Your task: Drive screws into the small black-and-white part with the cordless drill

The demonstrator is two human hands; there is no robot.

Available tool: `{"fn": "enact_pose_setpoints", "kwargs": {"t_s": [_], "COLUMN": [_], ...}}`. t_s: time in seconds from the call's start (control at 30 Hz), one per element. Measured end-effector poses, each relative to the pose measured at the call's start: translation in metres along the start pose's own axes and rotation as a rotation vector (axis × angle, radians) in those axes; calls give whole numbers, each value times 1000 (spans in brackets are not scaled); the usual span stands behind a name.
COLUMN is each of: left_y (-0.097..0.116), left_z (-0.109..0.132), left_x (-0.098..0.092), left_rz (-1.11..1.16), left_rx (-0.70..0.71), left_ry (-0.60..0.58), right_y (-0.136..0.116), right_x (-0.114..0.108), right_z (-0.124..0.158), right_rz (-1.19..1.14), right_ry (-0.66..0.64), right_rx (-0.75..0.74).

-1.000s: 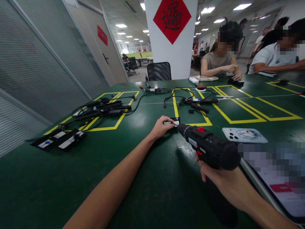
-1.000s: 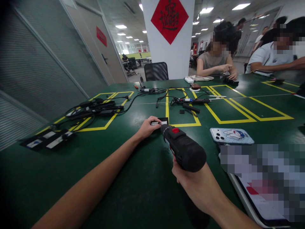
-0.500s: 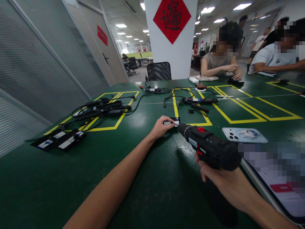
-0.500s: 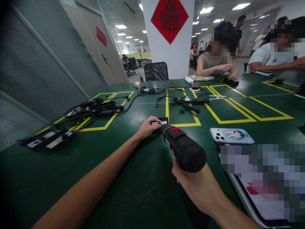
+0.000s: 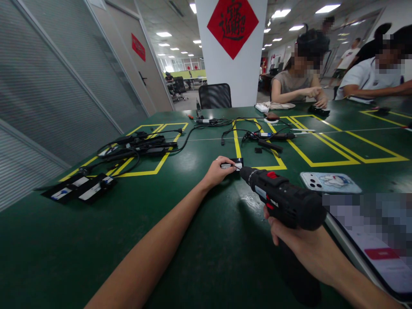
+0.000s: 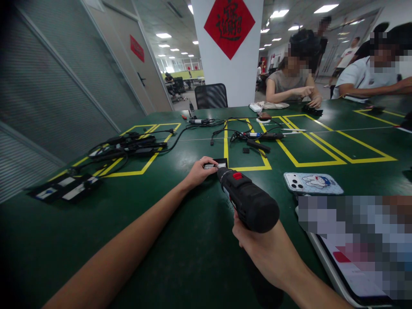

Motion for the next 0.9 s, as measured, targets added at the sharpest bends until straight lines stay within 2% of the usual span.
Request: {"fn": "enact_pose_setpoints", "kwargs": {"t_s": [0.5, 0.9], "left_y": [3, 2], "left_z": [0, 0], "left_x": [1, 1], "left_rz": [-2, 4], "left_rx": [-22, -21], "left_ry": [-4, 2], "right_y": [-2, -7], "right_x": [-1, 0], "right_z": [2, 5], "right_rz": [-4, -8], "right_ry": [-26, 20], "right_rx": [2, 2]}}
Point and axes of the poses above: each hand's wrist, its own z-axis away from the middle knuckle, its own x-axis out of the palm, y = z × x, the point moved 1 cm from there along -z, towards the middle knuckle, and after that the axes turned 13 degrees about x, right-handed, at the moved point
